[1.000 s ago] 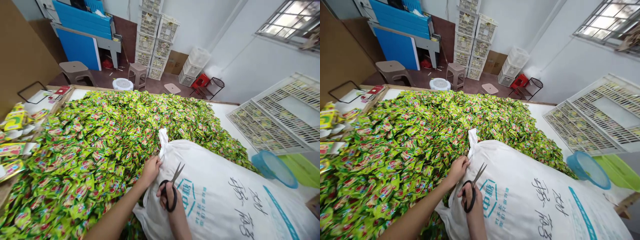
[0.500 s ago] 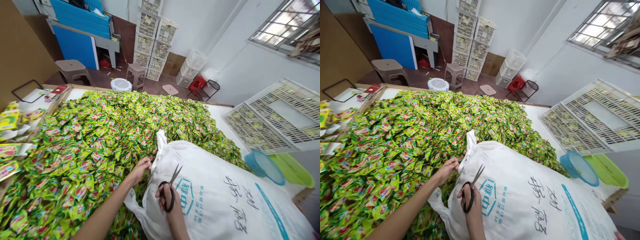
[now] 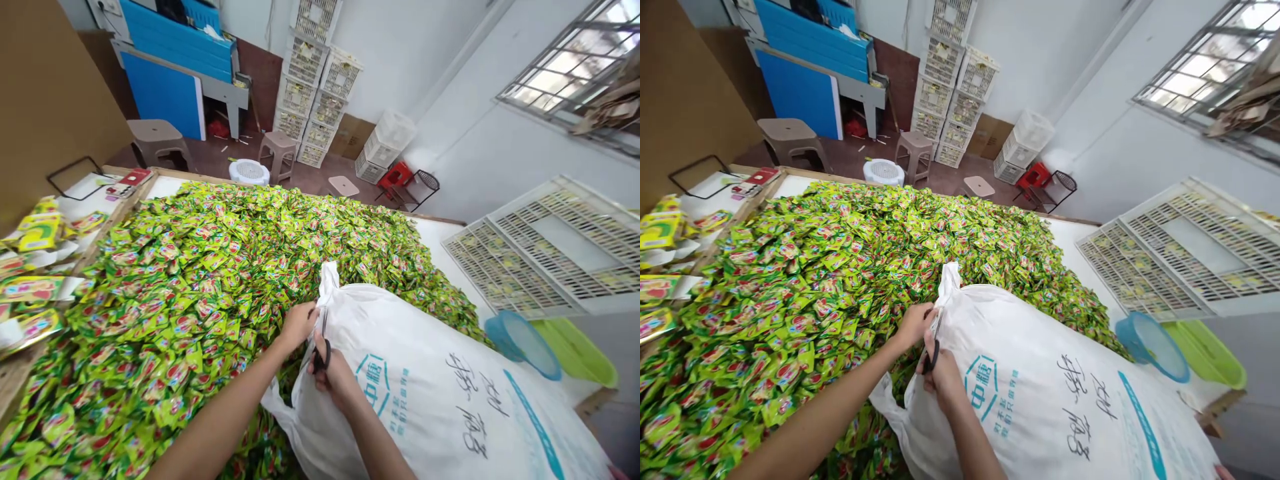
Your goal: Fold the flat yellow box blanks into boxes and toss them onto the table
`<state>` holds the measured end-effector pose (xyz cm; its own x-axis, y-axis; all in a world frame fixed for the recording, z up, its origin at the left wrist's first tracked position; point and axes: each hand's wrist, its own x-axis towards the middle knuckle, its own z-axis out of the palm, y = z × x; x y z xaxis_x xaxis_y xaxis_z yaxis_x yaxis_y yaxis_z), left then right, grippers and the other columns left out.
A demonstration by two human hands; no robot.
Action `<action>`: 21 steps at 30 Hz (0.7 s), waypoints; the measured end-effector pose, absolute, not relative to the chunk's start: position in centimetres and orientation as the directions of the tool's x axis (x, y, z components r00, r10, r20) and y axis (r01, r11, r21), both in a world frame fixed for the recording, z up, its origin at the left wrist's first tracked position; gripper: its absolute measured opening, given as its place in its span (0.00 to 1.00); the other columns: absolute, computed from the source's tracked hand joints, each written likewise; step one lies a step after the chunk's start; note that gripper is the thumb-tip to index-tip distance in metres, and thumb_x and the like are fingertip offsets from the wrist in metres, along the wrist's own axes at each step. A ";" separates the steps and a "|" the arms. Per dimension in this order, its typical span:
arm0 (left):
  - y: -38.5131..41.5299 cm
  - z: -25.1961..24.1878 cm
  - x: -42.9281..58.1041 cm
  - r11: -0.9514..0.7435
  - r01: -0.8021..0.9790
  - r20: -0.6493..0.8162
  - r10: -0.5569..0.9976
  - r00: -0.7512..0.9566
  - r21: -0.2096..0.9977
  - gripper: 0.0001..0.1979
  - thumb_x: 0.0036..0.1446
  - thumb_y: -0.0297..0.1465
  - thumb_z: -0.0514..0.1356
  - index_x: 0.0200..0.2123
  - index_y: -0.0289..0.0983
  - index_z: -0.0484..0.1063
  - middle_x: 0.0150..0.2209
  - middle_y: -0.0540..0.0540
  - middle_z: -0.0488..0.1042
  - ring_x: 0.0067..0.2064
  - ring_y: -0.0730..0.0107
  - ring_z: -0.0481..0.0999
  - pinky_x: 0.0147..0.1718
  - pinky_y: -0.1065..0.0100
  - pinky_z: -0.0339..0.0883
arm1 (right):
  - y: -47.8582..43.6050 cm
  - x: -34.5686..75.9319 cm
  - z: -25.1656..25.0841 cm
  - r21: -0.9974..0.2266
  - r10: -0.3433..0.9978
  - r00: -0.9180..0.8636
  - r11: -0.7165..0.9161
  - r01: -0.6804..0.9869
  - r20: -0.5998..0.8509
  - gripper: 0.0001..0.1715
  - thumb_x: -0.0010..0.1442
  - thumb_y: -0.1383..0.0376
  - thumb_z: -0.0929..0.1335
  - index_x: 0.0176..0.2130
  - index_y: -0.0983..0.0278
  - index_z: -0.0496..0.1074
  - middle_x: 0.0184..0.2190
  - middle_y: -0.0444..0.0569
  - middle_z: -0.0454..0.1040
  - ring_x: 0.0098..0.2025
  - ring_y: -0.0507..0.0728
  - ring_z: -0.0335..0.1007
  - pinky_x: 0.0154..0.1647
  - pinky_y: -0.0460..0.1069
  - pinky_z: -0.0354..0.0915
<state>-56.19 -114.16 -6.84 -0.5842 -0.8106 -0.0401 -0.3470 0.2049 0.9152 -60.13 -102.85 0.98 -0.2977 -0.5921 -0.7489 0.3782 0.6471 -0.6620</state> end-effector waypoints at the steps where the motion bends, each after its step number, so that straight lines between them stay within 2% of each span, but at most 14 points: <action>1: -114.2 -6.9 -55.9 0.222 -0.346 -0.028 -0.806 -0.591 0.912 0.15 0.59 0.34 0.51 0.21 0.36 0.65 0.19 0.53 0.60 0.23 0.73 0.58 0.27 0.70 0.48 | -103.5 -60.2 0.7 -0.652 -0.581 -0.297 0.651 0.388 -0.757 0.32 0.49 0.39 0.66 0.22 0.65 0.63 0.14 0.44 0.65 0.12 0.44 0.44 0.12 0.41 0.42; 5: -114.4 -7.2 -55.0 0.282 -0.314 0.021 -0.773 -0.634 0.907 0.17 0.61 0.34 0.49 0.21 0.36 0.63 0.21 0.52 0.62 0.25 0.74 0.59 0.27 0.71 0.49 | -104.7 -60.3 -0.1 -0.601 -0.538 -0.271 0.683 0.415 -0.798 0.31 0.51 0.40 0.66 0.22 0.65 0.62 0.14 0.43 0.65 0.12 0.44 0.45 0.12 0.41 0.43; 15: -114.2 -7.9 -54.7 0.315 -0.260 0.083 -0.767 -0.637 0.913 0.17 0.62 0.33 0.47 0.21 0.36 0.62 0.22 0.52 0.62 0.26 0.74 0.61 0.28 0.72 0.51 | -104.8 -60.3 -0.3 -0.643 -0.559 -0.320 0.643 0.416 -0.765 0.33 0.49 0.37 0.65 0.23 0.65 0.62 0.14 0.41 0.64 0.12 0.43 0.42 0.12 0.41 0.41; 21: -114.1 -7.9 -54.6 0.286 -0.261 0.066 -0.780 -0.622 0.922 0.18 0.62 0.35 0.46 0.22 0.36 0.63 0.21 0.52 0.62 0.25 0.73 0.60 0.27 0.71 0.51 | -104.4 -60.3 -0.5 -0.609 -0.545 -0.276 0.671 0.422 -0.792 0.34 0.48 0.37 0.65 0.22 0.65 0.63 0.13 0.41 0.64 0.12 0.43 0.42 0.12 0.41 0.40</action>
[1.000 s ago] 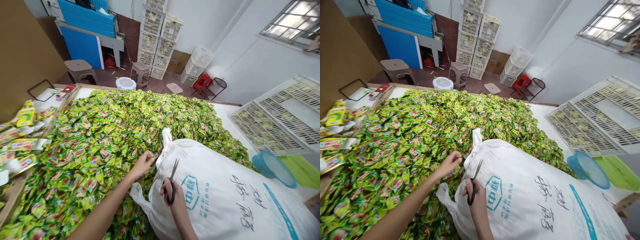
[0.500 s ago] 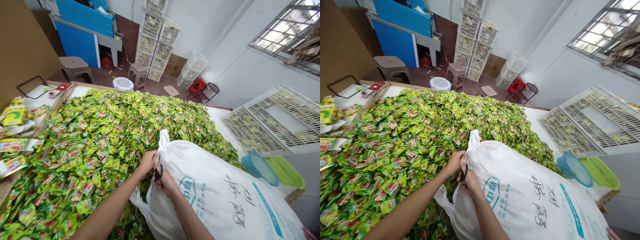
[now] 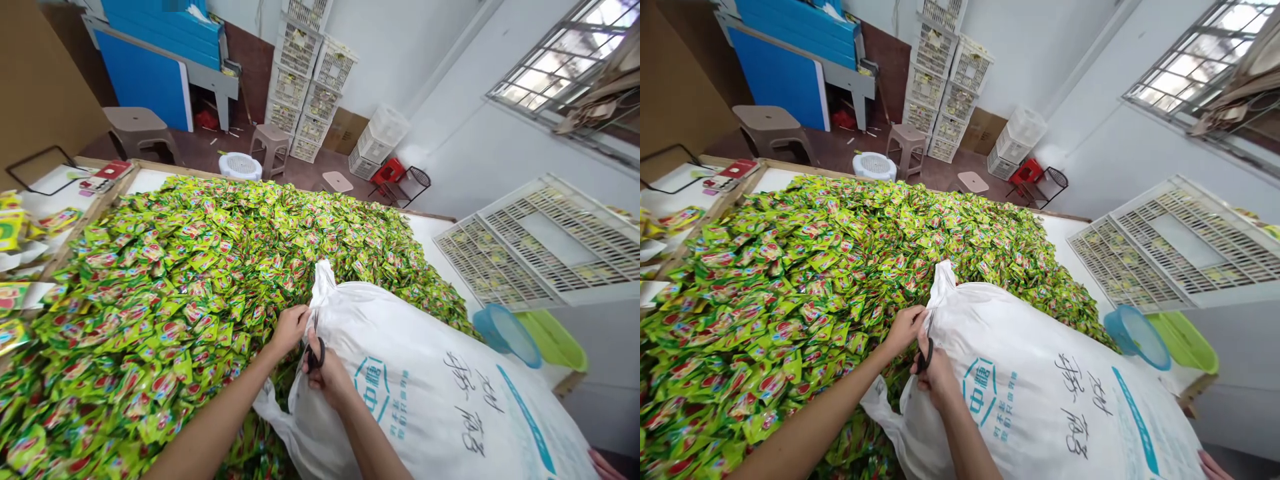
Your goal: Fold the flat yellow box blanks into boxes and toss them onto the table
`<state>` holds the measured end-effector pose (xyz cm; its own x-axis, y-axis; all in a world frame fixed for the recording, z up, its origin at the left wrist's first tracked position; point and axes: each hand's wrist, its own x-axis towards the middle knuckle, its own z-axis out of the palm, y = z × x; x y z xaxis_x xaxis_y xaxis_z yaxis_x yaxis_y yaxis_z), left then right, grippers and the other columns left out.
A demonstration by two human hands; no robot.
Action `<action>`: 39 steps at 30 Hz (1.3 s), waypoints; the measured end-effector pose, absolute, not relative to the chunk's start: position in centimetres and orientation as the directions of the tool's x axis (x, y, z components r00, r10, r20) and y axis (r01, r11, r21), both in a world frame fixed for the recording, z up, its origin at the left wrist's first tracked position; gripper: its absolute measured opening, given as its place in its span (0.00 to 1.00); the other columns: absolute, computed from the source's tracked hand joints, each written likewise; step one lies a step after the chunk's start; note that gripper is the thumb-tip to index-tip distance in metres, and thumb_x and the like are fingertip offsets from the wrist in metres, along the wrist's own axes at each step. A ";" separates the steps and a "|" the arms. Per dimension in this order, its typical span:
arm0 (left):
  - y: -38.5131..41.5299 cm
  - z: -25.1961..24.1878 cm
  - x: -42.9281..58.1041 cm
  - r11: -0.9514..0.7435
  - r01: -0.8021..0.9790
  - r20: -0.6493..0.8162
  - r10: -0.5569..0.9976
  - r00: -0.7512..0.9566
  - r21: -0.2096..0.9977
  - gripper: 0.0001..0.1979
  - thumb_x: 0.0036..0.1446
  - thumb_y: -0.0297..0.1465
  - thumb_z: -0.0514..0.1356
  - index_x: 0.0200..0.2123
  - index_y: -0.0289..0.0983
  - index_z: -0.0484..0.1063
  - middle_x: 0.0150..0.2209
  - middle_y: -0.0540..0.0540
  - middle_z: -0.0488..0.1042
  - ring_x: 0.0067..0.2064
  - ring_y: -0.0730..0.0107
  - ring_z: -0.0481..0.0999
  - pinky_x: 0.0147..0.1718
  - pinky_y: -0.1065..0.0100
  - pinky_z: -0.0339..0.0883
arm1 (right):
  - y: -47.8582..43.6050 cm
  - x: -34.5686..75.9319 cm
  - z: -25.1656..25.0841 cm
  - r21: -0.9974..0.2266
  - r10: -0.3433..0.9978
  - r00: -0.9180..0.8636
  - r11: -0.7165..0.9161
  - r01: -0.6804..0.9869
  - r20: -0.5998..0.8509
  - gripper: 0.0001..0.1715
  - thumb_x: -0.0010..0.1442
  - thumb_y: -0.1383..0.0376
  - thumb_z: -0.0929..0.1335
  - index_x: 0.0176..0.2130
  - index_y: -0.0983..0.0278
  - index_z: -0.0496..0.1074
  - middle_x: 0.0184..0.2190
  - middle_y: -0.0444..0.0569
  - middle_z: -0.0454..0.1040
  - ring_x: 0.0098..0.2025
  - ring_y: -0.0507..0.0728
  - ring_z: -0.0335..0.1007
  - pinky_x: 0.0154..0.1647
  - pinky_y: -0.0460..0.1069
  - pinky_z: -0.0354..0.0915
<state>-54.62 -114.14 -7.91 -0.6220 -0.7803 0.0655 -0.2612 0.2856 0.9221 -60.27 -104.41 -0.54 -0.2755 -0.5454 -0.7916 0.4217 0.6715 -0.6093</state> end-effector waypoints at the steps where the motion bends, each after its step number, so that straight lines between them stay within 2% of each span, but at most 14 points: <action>1: -114.1 -7.9 -54.6 0.280 -0.261 0.062 -0.782 -0.621 0.924 0.18 0.62 0.35 0.46 0.22 0.36 0.64 0.22 0.52 0.62 0.26 0.73 0.61 0.27 0.71 0.52 | -104.3 -60.2 -0.6 -0.601 -0.539 -0.270 0.678 0.423 -0.798 0.34 0.48 0.37 0.65 0.22 0.65 0.63 0.13 0.42 0.64 0.12 0.43 0.42 0.12 0.41 0.40; 4: -114.2 -7.7 -54.6 0.271 -0.252 0.056 -0.777 -0.627 0.929 0.18 0.62 0.36 0.46 0.23 0.36 0.64 0.22 0.51 0.63 0.27 0.72 0.62 0.28 0.71 0.52 | -104.5 -60.3 -1.1 -0.620 -0.545 -0.299 0.647 0.445 -0.783 0.34 0.47 0.37 0.65 0.22 0.65 0.63 0.13 0.41 0.64 0.12 0.43 0.42 0.12 0.41 0.40; 9: -114.0 -7.3 -54.1 0.251 -0.227 0.053 -0.770 -0.635 0.941 0.16 0.60 0.33 0.47 0.22 0.36 0.64 0.22 0.50 0.64 0.27 0.72 0.63 0.28 0.71 0.53 | -106.2 -60.7 -2.2 -0.731 -0.599 -0.420 0.560 0.389 -0.682 0.34 0.45 0.36 0.66 0.20 0.64 0.62 0.12 0.41 0.61 0.12 0.45 0.45 0.12 0.43 0.38; 13: -113.9 -8.0 -53.8 0.154 -0.236 -0.002 -0.833 -0.554 0.960 0.16 0.60 0.35 0.49 0.22 0.36 0.65 0.20 0.51 0.63 0.24 0.73 0.62 0.25 0.72 0.52 | -106.1 -60.6 -2.4 -0.789 -0.607 -0.504 0.497 0.361 -0.614 0.35 0.43 0.35 0.66 0.18 0.63 0.59 0.09 0.39 0.57 0.12 0.45 0.44 0.13 0.44 0.39; 16: -114.0 -8.7 -53.5 0.053 -0.214 -0.061 -0.868 -0.492 0.975 0.18 0.60 0.38 0.48 0.23 0.35 0.66 0.20 0.51 0.65 0.24 0.72 0.64 0.25 0.72 0.55 | -104.5 -60.2 -2.0 -0.815 -0.618 -0.533 0.466 0.344 -0.578 0.36 0.42 0.33 0.65 0.17 0.63 0.59 0.10 0.39 0.57 0.12 0.45 0.44 0.14 0.44 0.39; 20: -114.4 -9.4 -52.9 -0.024 -0.165 -0.102 -0.871 -0.481 0.986 0.17 0.60 0.36 0.48 0.27 0.34 0.70 0.23 0.48 0.71 0.25 0.70 0.69 0.27 0.71 0.63 | -101.8 -59.8 -1.3 -0.841 -0.646 -0.539 0.435 0.321 -0.540 0.37 0.40 0.32 0.65 0.21 0.63 0.63 0.13 0.42 0.63 0.13 0.45 0.46 0.15 0.45 0.40; 21: -114.5 -9.4 -52.8 -0.030 -0.164 -0.104 -0.880 -0.464 0.986 0.15 0.59 0.35 0.48 0.30 0.34 0.70 0.25 0.47 0.72 0.27 0.69 0.71 0.29 0.69 0.65 | -101.3 -59.8 -1.2 -0.848 -0.644 -0.553 0.431 0.309 -0.529 0.37 0.40 0.32 0.65 0.22 0.63 0.64 0.13 0.42 0.64 0.13 0.46 0.46 0.15 0.45 0.41; 23: -114.9 -9.2 -52.7 -0.022 -0.173 -0.092 -0.908 -0.408 0.985 0.12 0.58 0.31 0.50 0.39 0.34 0.70 0.36 0.43 0.74 0.37 0.65 0.74 0.39 0.65 0.67 | -100.3 -60.0 -1.0 -0.866 -0.639 -0.593 0.430 0.254 -0.491 0.37 0.42 0.32 0.65 0.22 0.63 0.65 0.14 0.43 0.65 0.14 0.46 0.47 0.16 0.45 0.42; 25: -115.4 -8.9 -53.1 -0.001 -0.177 -0.068 -0.925 -0.374 0.984 0.15 0.58 0.27 0.50 0.48 0.36 0.66 0.49 0.39 0.70 0.50 0.62 0.70 0.50 0.61 0.62 | -99.6 -60.4 -0.9 -0.882 -0.642 -0.621 0.431 0.193 -0.450 0.36 0.45 0.33 0.64 0.21 0.64 0.66 0.15 0.45 0.66 0.15 0.46 0.48 0.16 0.46 0.43; 26: -115.7 -8.6 -53.5 0.006 -0.172 -0.062 -0.919 -0.390 0.985 0.17 0.57 0.25 0.50 0.50 0.36 0.66 0.51 0.39 0.68 0.53 0.62 0.68 0.53 0.60 0.60 | -99.3 -60.6 -0.9 -0.884 -0.640 -0.630 0.432 0.178 -0.440 0.36 0.46 0.34 0.63 0.21 0.64 0.66 0.16 0.45 0.66 0.15 0.47 0.48 0.16 0.46 0.43; 28: -116.0 -8.3 -54.8 0.004 -0.147 -0.070 -0.866 -0.495 0.989 0.14 0.56 0.22 0.52 0.45 0.34 0.70 0.47 0.40 0.72 0.49 0.63 0.71 0.51 0.61 0.62 | -99.0 -60.8 -0.8 -0.882 -0.633 -0.635 0.434 0.183 -0.443 0.37 0.46 0.33 0.63 0.21 0.64 0.66 0.16 0.46 0.66 0.14 0.46 0.47 0.16 0.46 0.43; 32: -115.5 -8.6 -57.4 -0.070 -0.119 -0.133 -0.711 -0.691 0.990 0.03 0.56 0.26 0.60 0.35 0.34 0.72 0.34 0.48 0.75 0.33 0.73 0.73 0.36 0.67 0.70 | -98.8 -60.6 -0.4 -0.880 -0.657 -0.608 0.445 0.164 -0.446 0.37 0.46 0.33 0.63 0.20 0.64 0.65 0.13 0.44 0.62 0.13 0.46 0.46 0.16 0.46 0.41; 36: -115.5 -8.3 -57.0 -0.154 -0.158 -0.220 -0.697 -0.683 0.975 0.15 0.58 0.36 0.59 0.25 0.32 0.69 0.22 0.54 0.68 0.24 0.77 0.68 0.24 0.73 0.65 | -98.8 -60.6 -0.6 -0.881 -0.699 -0.557 0.450 0.144 -0.448 0.38 0.43 0.32 0.63 0.20 0.63 0.65 0.12 0.42 0.59 0.13 0.47 0.48 0.15 0.45 0.43; 39: -118.3 -5.2 -52.5 -0.177 -0.108 -0.207 -0.805 -0.556 0.978 0.18 0.59 0.38 0.57 0.21 0.34 0.65 0.19 0.54 0.64 0.21 0.79 0.62 0.22 0.73 0.60 | -98.6 -61.0 -1.2 -0.884 -0.699 -0.553 0.434 0.176 -0.453 0.36 0.43 0.32 0.64 0.21 0.63 0.65 0.14 0.45 0.64 0.12 0.47 0.50 0.14 0.45 0.44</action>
<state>-52.45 -118.29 -5.24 -0.5565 -0.8048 -0.2066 -0.1078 -0.1766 0.9784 -61.00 -98.56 -1.16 -0.5535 -0.6990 -0.4528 0.1756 0.4335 -0.8839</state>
